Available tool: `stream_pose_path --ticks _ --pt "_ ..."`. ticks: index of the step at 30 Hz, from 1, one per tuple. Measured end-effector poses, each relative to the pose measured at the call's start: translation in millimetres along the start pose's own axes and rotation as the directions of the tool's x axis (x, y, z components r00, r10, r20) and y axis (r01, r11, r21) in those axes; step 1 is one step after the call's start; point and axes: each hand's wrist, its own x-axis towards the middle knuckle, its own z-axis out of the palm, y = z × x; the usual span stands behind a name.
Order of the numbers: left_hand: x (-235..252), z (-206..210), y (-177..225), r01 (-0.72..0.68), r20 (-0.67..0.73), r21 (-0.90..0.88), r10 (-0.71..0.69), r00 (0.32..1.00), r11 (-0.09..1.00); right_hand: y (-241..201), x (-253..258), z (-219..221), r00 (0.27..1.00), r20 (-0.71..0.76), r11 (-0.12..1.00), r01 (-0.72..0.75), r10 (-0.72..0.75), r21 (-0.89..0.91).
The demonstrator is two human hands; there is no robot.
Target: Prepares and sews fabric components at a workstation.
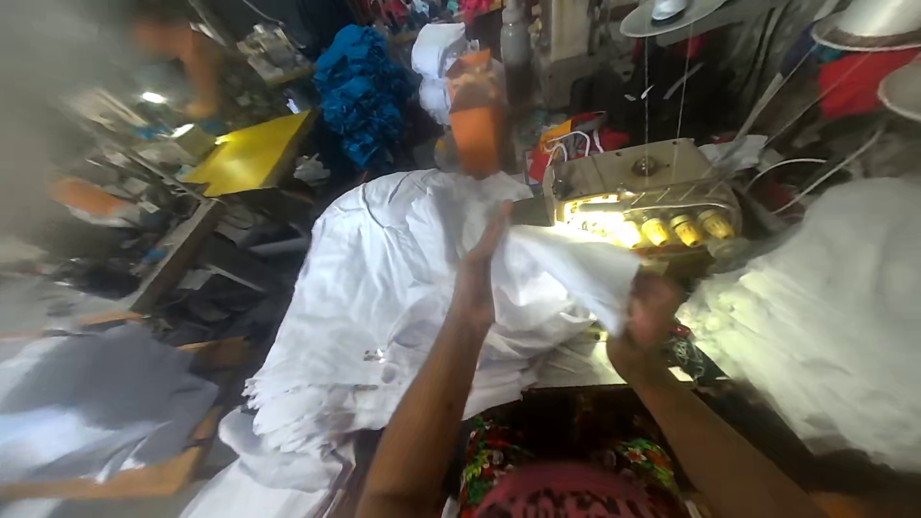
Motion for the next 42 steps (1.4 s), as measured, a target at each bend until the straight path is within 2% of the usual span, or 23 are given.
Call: stream_pose_path --ticks 4,6,7,8,9,11,12,14,15,17,19,20,21,23,25,29,31,34,35,37,39,40,42 --pt "-65 17 -11 -0.069 0.15 -0.214 0.102 0.983 0.974 26 -23 25 0.976 0.125 0.877 0.215 -0.178 -0.431" --pt "-86 23 -10 -0.128 0.232 -0.029 0.131 0.964 0.991 22 -20 35 0.981 0.078 0.878 0.193 -0.177 -0.438" --pt "-92 25 -6 -0.224 0.276 0.219 0.16 0.948 0.95 15 -14 37 0.986 0.051 0.913 0.166 -0.158 -0.374" --pt "-94 24 1 -0.335 0.328 0.512 0.181 0.927 0.791 8 -6 37 0.992 0.044 0.949 0.125 -0.117 -0.289" --pt "-92 22 10 -0.403 0.359 0.747 0.19 0.914 0.529 3 1 35 0.995 0.067 0.977 0.082 -0.07 -0.197" --pt "-77 12 26 -0.404 0.38 0.913 0.242 0.893 0.053 -6 14 23 0.978 0.197 0.997 -0.058 0.068 -0.058" --pt "-66 4 35 -0.4 0.414 0.91 0.277 0.867 -0.108 -10 23 16 0.944 0.296 0.989 -0.138 0.145 -0.047" --pt "-41 -7 49 -0.469 0.522 0.852 0.308 0.795 -0.233 -21 43 3 0.781 0.545 0.947 -0.305 0.306 -0.095" --pt "-32 -6 54 -0.521 0.575 0.817 0.282 0.768 -0.248 -26 57 -4 0.611 0.689 0.901 -0.408 0.39 -0.149" --pt "-20 9 63 -0.628 0.668 0.741 0.174 0.723 -0.237 -28 77 -9 0.305 0.846 0.817 -0.528 0.436 -0.231" --pt "-15 30 69 -0.705 0.713 0.698 0.031 0.7 -0.126 -21 86 -11 0.134 0.898 0.778 -0.562 0.42 -0.28" --pt "-14 37 69 -0.714 0.714 0.697 -0.035 0.699 -0.058 -20 85 -13 0.178 0.891 0.808 -0.521 0.417 -0.275" --pt "-13 42 68 -0.716 0.713 0.698 -0.087 0.696 -0.012 -21 80 -17 0.339 0.853 0.869 -0.439 0.396 -0.229" --pt "-11 51 65 -0.725 0.715 0.688 -0.17 0.678 0.005 -24 61 -21 0.763 0.607 0.975 -0.174 0.223 -0.14" --pt "-10 58 62 -0.738 0.72 0.671 -0.18 0.671 -0.066 -33 45 -20 0.936 0.335 0.968 -0.021 0.106 -0.248" --pt "-4 65 53 -0.757 0.739 0.632 -0.164 0.653 -0.168 -43 21 -17 0.993 0.101 0.876 0.102 -0.062 -0.47" --pt "2 59 47 -0.75 0.739 0.599 -0.167 0.652 -0.28 -46 18 -28 0.995 0.09 0.91 -0.002 0.043 -0.415" --pt "17 32 37 -0.716 0.766 0.586 -0.029 0.642 -0.379 -51 19 -48 0.921 0.173 0.936 -0.349 0.35 -0.035" --pt "20 25 33 -0.703 0.753 0.623 0.019 0.658 -0.342 -51 19 -53 0.892 0.211 0.902 -0.424 0.4 0.082" --pt "21 20 27 -0.696 0.706 0.708 0.07 0.705 -0.123 -46 18 -57 0.871 0.241 0.881 -0.462 0.429 0.104" --pt "17 29 29 -0.636 0.64 0.76 0.017 0.768 0.135 -39 12 -57 0.922 0.202 0.939 -0.299 0.33 -0.168" --pt "15 36 33 -0.586 0.603 0.786 -0.037 0.797 0.199 -36 9 -55 0.964 0.16 0.927 -0.146 0.211 -0.344" --pt "14 42 39 -0.553 0.583 0.807 -0.129 0.802 0.208 -30 5 -55 0.991 0.13 0.817 0.059 0.02 -0.574"
